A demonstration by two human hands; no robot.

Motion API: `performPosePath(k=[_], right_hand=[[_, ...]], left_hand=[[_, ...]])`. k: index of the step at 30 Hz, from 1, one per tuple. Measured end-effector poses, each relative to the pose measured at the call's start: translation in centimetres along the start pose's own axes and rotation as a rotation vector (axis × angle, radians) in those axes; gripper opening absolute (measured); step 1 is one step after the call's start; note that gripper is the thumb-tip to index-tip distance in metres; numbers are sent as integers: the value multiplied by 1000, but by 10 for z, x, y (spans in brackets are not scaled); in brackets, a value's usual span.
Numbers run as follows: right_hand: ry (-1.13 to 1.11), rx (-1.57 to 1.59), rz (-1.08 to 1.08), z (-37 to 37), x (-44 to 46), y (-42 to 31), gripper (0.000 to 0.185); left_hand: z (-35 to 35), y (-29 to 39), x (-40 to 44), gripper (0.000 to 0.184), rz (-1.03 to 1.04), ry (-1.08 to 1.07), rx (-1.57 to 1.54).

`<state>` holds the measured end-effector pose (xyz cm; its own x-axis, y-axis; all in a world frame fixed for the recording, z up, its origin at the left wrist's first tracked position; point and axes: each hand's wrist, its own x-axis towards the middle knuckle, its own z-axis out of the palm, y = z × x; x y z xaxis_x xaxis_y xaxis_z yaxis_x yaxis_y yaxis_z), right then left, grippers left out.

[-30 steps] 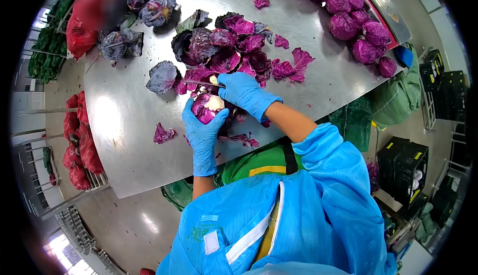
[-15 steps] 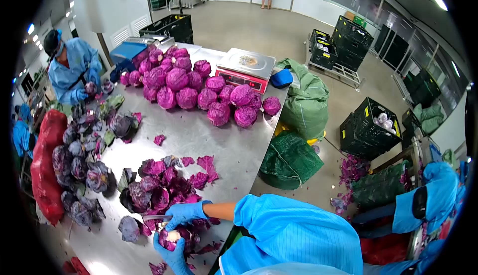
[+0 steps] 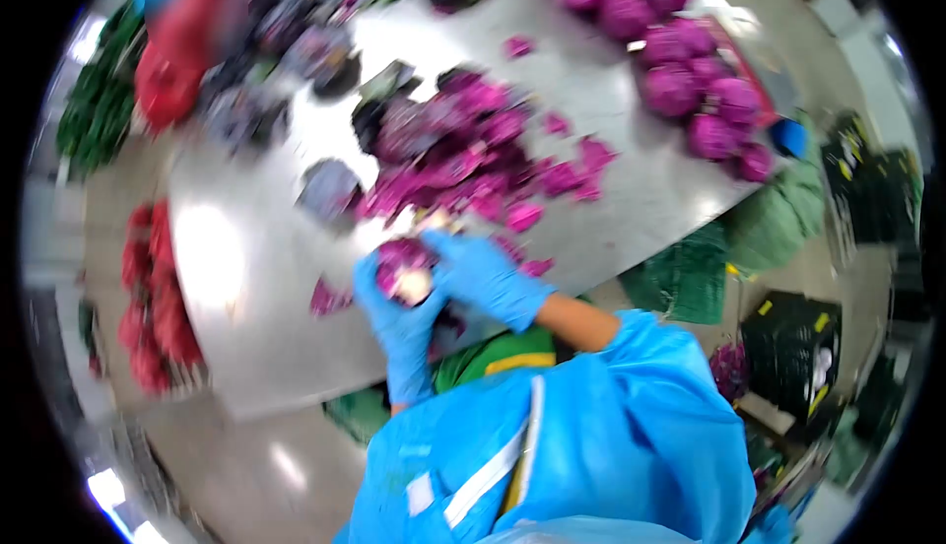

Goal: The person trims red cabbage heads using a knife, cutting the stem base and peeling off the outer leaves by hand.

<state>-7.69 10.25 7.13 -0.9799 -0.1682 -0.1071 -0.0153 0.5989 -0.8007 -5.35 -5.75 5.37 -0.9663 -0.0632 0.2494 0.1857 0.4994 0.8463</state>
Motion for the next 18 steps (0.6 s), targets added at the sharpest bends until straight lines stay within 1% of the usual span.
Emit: performPosePath(k=[1,2,4,5,6,7,8,9,10,12,13,14,15,16,18], right_hand=[[82,36,-12,15,0,12,51],[146,-34,-38,18,-1,14,53],[161,23,-51,10,-4,5,41],[163,29,-28,5,-4,16,39],[178,17,-4,10,-2,34,38],[266,281,66,4,-7,48,25],[23,560,449,-7,-19,66,22],[83,651,566,-23,-25,54,22],[94,517,536,-32,-33,64,26],[330,153,190,-25,-40,91,27],[281,263,204,-30,-41,75,27],[236,370,220,-41,-46,58,26],[194,474,237,-50,-50,41,26],[119,508,217,-50,-57,29,27],[-15,574,175,-44,-70,8,27]], left_hand=[[0,-5,-2,99,-20,20,43],[3,-16,-5,107,-37,17,50],[1,-18,-3,109,-41,9,30],[-3,-5,-1,107,-32,-20,63],[-7,-12,0,105,-125,18,-73],[-14,-24,-2,103,-219,52,-211],[-21,-38,-3,100,-311,93,-349],[-34,-59,-4,99,-400,84,-442],[-42,-56,-6,99,-521,89,-610],[-41,-68,-11,101,-392,46,-495],[-39,-51,-5,105,-332,-3,-311],[-30,-31,-1,110,-314,11,-310],[-24,-15,1,112,-294,-5,-203],[-18,-4,4,115,-271,-24,-100],[-5,5,8,117,-95,-61,189]])
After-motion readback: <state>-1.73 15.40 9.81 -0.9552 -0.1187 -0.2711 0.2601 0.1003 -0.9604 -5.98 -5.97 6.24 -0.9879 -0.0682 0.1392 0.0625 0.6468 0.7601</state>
